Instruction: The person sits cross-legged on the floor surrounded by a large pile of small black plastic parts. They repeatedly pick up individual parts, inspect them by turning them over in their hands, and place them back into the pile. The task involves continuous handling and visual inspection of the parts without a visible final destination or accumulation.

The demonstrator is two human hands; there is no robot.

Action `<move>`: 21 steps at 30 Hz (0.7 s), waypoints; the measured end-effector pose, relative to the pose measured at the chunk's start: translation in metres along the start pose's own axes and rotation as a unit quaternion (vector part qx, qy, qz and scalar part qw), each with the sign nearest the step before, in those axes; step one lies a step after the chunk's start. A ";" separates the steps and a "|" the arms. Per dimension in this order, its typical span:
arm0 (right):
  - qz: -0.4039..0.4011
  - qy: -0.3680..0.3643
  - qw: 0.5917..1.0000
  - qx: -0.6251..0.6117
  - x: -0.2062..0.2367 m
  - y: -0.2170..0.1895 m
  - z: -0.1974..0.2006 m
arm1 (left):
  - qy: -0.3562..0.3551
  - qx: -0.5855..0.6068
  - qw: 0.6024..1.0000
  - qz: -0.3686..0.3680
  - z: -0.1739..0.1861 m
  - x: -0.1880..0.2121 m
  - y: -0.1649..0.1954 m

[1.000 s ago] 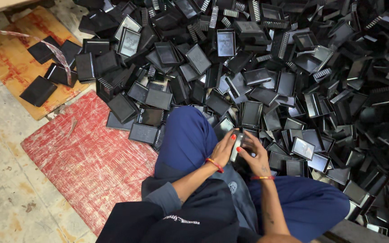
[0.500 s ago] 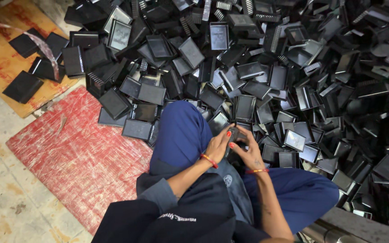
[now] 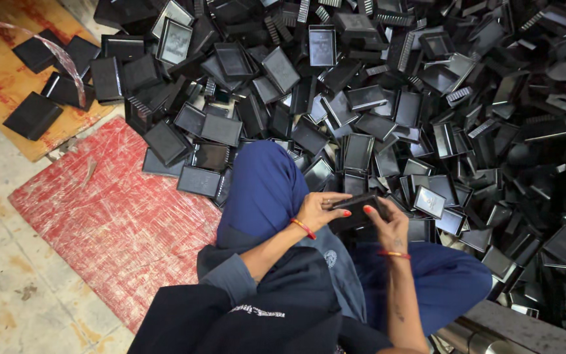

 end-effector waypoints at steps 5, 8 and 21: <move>0.042 0.031 0.999 -0.007 0.004 -0.015 -0.010 | 0.002 0.029 1.000 -0.001 0.005 -0.010 -0.017; 0.035 0.050 0.998 -0.016 0.003 -0.015 -0.013 | 0.007 0.047 0.999 0.015 0.008 -0.013 -0.024; -0.038 -0.063 0.997 -0.019 -0.005 0.039 -0.019 | 0.145 0.130 0.978 0.073 0.096 0.023 0.039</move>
Point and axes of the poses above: each hand's wrist, its own x-axis away from the middle knuckle, its own z-axis out of the back of the hand, y = z × x, the point moved 8 cm from there along -x, towards the middle knuckle, and after that the axes turned 9 degrees about y, right-handed, at the moved point
